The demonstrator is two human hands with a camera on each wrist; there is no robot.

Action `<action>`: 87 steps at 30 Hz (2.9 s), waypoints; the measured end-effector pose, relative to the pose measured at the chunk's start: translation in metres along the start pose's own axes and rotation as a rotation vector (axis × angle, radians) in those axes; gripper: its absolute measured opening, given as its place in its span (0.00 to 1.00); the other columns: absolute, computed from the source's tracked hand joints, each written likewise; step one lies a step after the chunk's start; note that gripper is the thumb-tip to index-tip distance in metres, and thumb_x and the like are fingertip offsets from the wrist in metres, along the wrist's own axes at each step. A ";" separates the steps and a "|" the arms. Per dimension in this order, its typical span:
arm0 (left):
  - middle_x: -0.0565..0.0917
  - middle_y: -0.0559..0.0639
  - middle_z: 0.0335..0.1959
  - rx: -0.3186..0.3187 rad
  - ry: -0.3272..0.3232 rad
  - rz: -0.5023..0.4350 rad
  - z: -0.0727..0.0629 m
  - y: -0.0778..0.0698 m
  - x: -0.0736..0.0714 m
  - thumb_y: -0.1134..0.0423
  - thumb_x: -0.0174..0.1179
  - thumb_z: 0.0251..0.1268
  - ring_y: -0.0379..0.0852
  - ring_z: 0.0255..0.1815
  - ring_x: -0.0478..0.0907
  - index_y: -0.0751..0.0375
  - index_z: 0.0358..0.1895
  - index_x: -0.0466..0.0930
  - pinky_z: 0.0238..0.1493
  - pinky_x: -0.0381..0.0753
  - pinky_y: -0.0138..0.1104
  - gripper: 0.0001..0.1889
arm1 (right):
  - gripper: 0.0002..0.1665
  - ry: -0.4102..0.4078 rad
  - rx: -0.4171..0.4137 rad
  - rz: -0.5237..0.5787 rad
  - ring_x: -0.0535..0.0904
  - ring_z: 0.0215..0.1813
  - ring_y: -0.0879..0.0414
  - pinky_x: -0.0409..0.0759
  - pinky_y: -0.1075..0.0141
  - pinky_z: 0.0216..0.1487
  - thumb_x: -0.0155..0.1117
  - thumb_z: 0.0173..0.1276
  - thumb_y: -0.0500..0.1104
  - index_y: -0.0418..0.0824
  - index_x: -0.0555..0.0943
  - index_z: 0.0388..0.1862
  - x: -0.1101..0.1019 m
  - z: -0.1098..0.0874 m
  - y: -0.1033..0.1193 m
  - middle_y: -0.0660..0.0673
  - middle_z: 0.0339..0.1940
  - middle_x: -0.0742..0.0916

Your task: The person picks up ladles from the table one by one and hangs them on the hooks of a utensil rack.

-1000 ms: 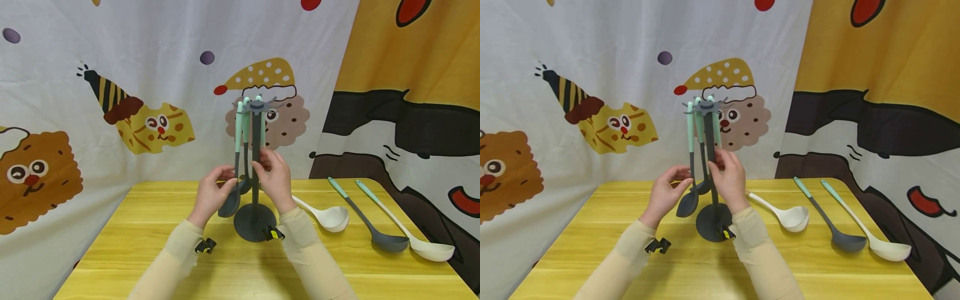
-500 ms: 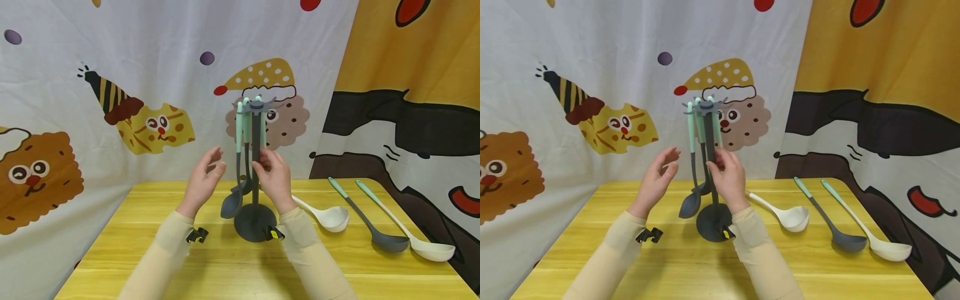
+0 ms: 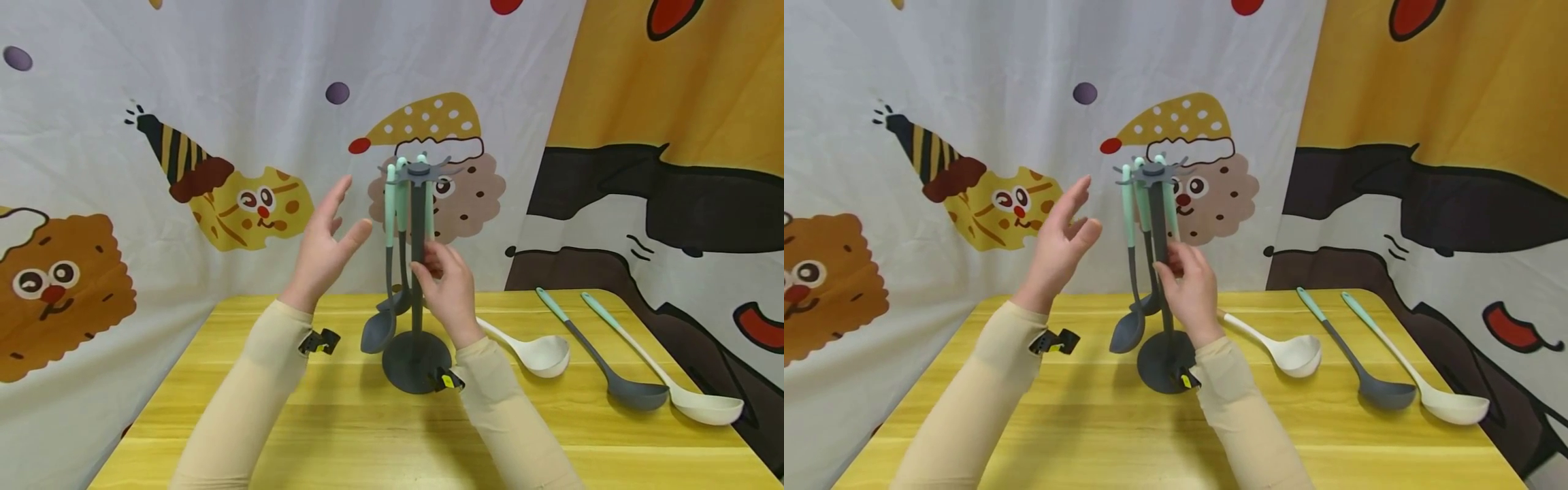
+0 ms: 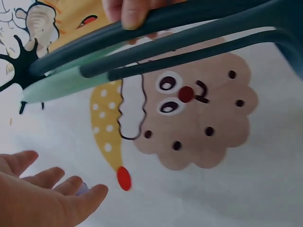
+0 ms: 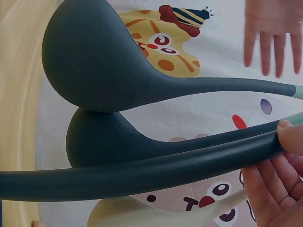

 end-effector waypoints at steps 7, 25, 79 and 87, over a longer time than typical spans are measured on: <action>0.63 0.43 0.75 0.049 -0.062 0.016 0.015 -0.024 0.000 0.35 0.64 0.58 0.39 0.72 0.61 0.46 0.77 0.60 0.69 0.66 0.42 0.45 | 0.14 0.008 0.008 -0.006 0.82 0.39 0.49 0.83 0.57 0.42 0.69 0.67 0.37 0.36 0.81 0.50 0.001 0.001 -0.001 0.40 0.39 0.82; 0.78 0.50 0.59 0.035 -0.079 -0.154 0.033 -0.040 0.009 0.57 0.71 0.60 0.44 0.58 0.76 0.59 0.65 0.74 0.62 0.74 0.35 0.30 | 0.14 0.007 0.003 0.006 0.81 0.38 0.50 0.82 0.58 0.41 0.68 0.67 0.37 0.36 0.81 0.51 0.000 0.001 -0.001 0.40 0.39 0.82; 0.84 0.53 0.46 -0.049 -0.138 -0.277 0.041 -0.039 0.017 0.62 0.69 0.62 0.46 0.47 0.81 0.63 0.53 0.83 0.54 0.80 0.35 0.17 | 0.17 0.026 0.040 0.053 0.78 0.54 0.48 0.75 0.62 0.58 0.63 0.72 0.40 0.34 0.80 0.56 -0.051 -0.017 -0.055 0.39 0.52 0.84; 0.85 0.52 0.46 -0.049 -0.117 -0.274 0.043 -0.040 0.017 0.61 0.69 0.62 0.46 0.47 0.82 0.62 0.53 0.84 0.54 0.80 0.35 0.17 | 0.22 0.067 0.103 -0.033 0.74 0.63 0.43 0.68 0.49 0.66 0.60 0.74 0.44 0.35 0.77 0.62 -0.058 -0.022 -0.073 0.36 0.60 0.81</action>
Point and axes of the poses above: each hand's wrist, its own z-axis towards the middle knuckle, its own x-axis out of the palm, y = z × x, the point moved 5 cm from there along z, towards the middle knuckle
